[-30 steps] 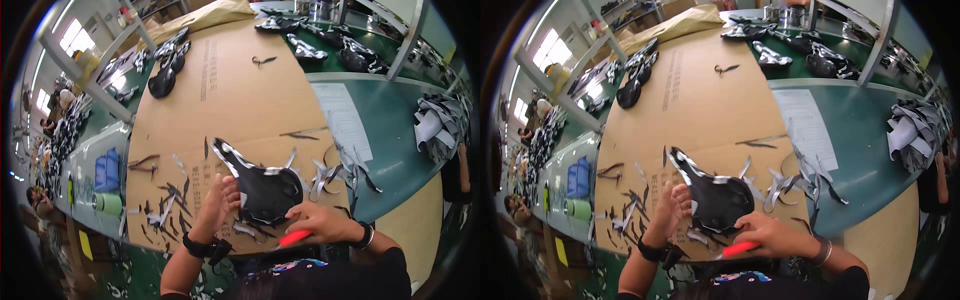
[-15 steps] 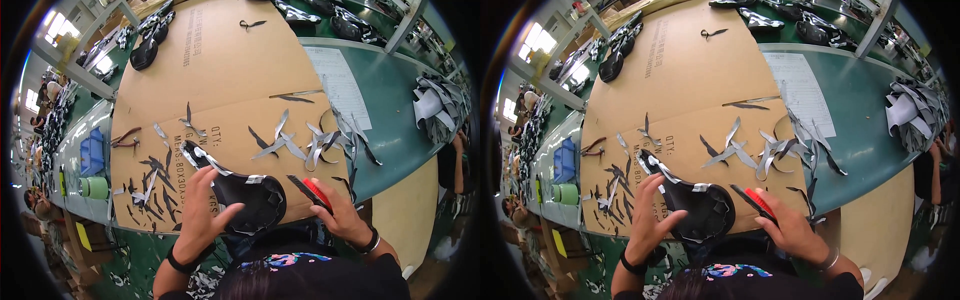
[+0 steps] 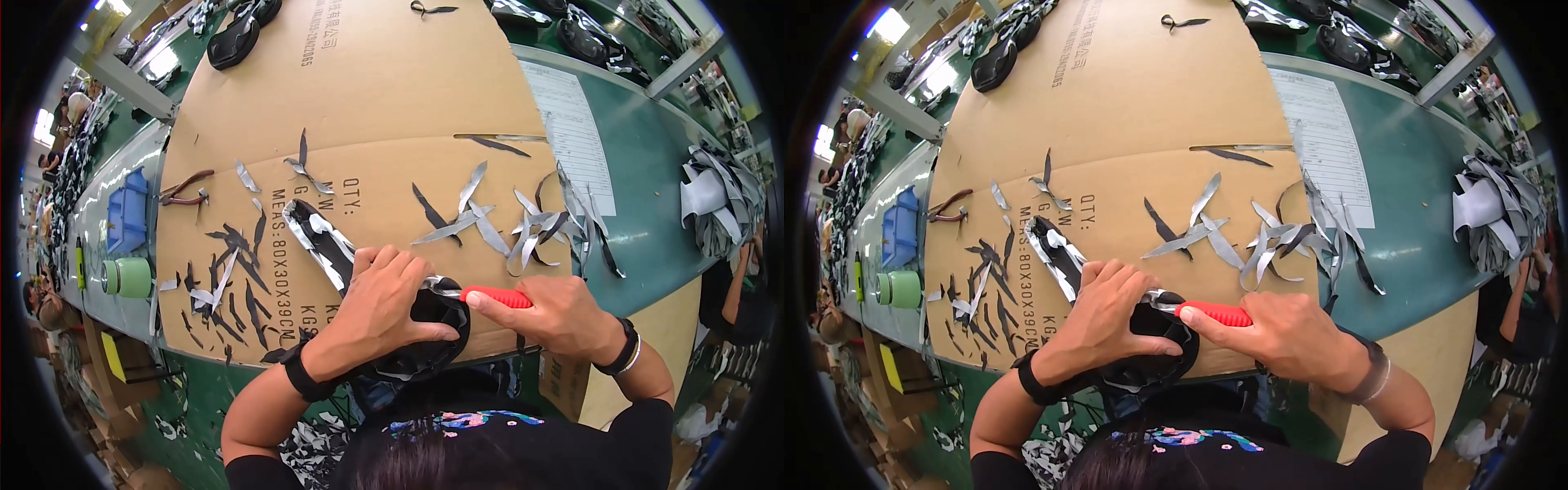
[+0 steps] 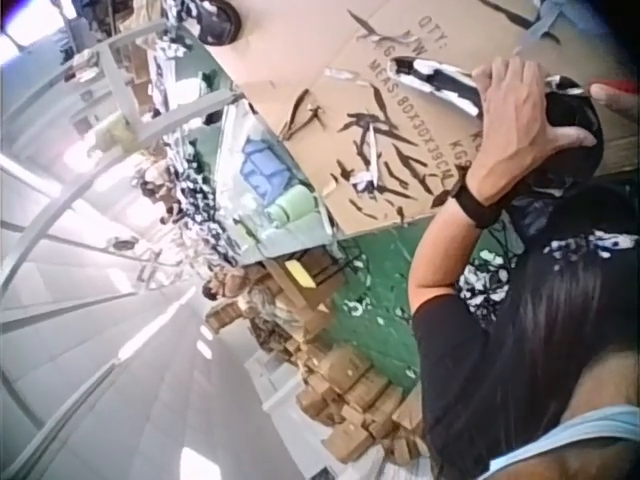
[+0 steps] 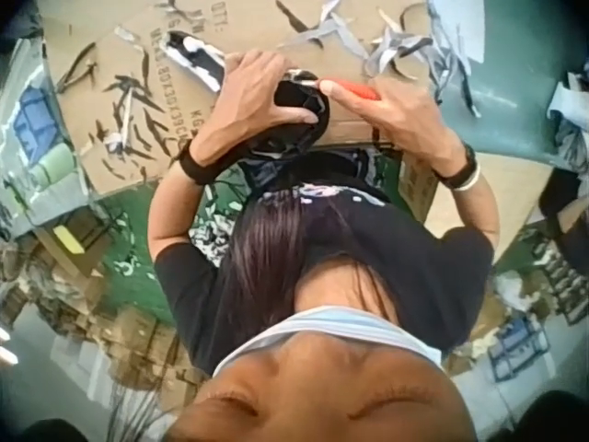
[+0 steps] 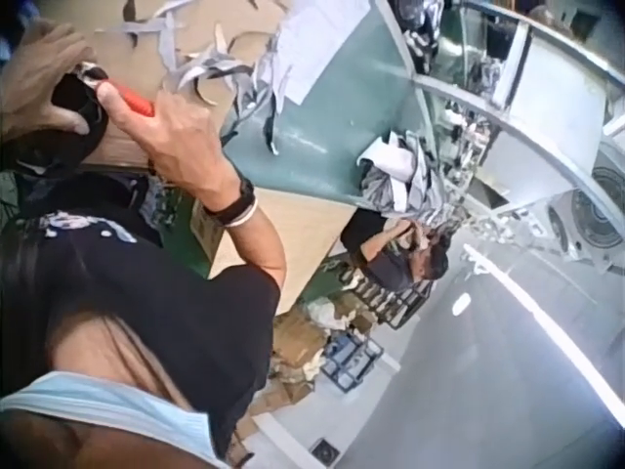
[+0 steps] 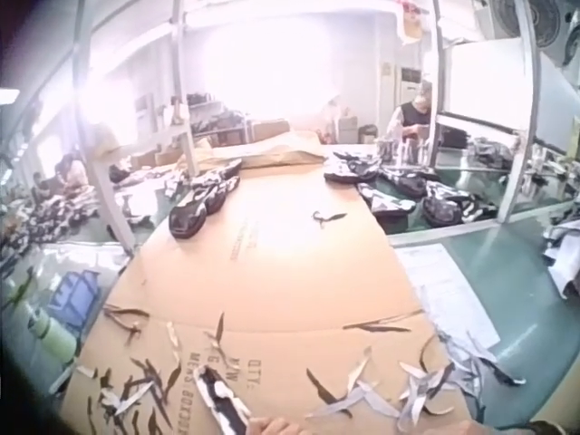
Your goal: The recorder is using a utility knife to trim excess material from the edges of bicycle seats at a factory workbench.
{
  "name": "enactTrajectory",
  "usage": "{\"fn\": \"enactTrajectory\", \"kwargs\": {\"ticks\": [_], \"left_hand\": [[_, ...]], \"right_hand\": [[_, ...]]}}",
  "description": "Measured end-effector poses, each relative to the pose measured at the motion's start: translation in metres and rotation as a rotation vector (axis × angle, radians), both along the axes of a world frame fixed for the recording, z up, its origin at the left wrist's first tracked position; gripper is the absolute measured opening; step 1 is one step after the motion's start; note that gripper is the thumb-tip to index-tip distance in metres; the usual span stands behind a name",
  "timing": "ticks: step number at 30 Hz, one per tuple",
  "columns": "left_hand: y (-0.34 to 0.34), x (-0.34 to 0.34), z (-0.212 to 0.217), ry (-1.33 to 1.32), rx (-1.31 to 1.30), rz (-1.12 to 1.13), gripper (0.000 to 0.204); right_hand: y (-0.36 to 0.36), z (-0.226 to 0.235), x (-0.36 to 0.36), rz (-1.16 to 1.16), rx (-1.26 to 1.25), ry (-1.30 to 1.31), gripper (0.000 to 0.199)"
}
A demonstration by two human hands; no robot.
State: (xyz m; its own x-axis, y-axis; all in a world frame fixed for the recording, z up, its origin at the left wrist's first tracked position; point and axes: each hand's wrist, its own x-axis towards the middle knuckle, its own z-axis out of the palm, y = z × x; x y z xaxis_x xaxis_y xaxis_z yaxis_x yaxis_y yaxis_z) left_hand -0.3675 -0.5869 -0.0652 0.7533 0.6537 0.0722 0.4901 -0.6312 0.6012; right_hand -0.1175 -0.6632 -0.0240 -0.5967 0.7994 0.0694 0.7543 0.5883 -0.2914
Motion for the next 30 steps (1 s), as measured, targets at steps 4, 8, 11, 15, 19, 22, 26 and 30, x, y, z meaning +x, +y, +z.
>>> {"fn": "enactTrajectory", "kwargs": {"ticks": [4,8,11,15,19,22,26,30], "left_hand": [[0.001,-0.001,0.001,0.000,-0.024,-0.001,0.070],[0.001,-0.002,0.000,-0.006,-0.019,0.011,0.069],[-0.001,-0.003,0.001,-0.003,-0.029,0.008,0.068],[0.000,-0.002,-0.001,-0.026,-0.018,0.007,0.066],[-0.005,-0.001,0.004,-0.005,-0.011,-0.008,0.065],[-0.016,0.003,0.017,0.152,0.011,0.032,0.062],[-0.025,0.006,0.034,0.147,0.037,0.071,0.059],[-0.020,0.000,0.024,0.124,0.060,0.152,0.060]], "right_hand": [[-0.005,-0.003,-0.001,0.020,-0.049,-0.044,0.066],[-0.021,-0.011,-0.003,-0.034,-0.094,-0.049,0.068],[-0.038,-0.010,-0.010,-0.135,-0.136,0.008,0.068],[-0.067,-0.015,-0.022,-0.329,-0.254,0.102,0.069],[-0.067,-0.031,-0.034,-0.481,-0.074,0.575,0.068],[-0.027,-0.021,-0.069,-0.439,0.173,0.599,0.070],[-0.007,-0.025,-0.081,-0.371,0.093,0.429,0.065],[-0.004,-0.020,-0.070,-0.557,-0.166,0.749,0.055]]}}
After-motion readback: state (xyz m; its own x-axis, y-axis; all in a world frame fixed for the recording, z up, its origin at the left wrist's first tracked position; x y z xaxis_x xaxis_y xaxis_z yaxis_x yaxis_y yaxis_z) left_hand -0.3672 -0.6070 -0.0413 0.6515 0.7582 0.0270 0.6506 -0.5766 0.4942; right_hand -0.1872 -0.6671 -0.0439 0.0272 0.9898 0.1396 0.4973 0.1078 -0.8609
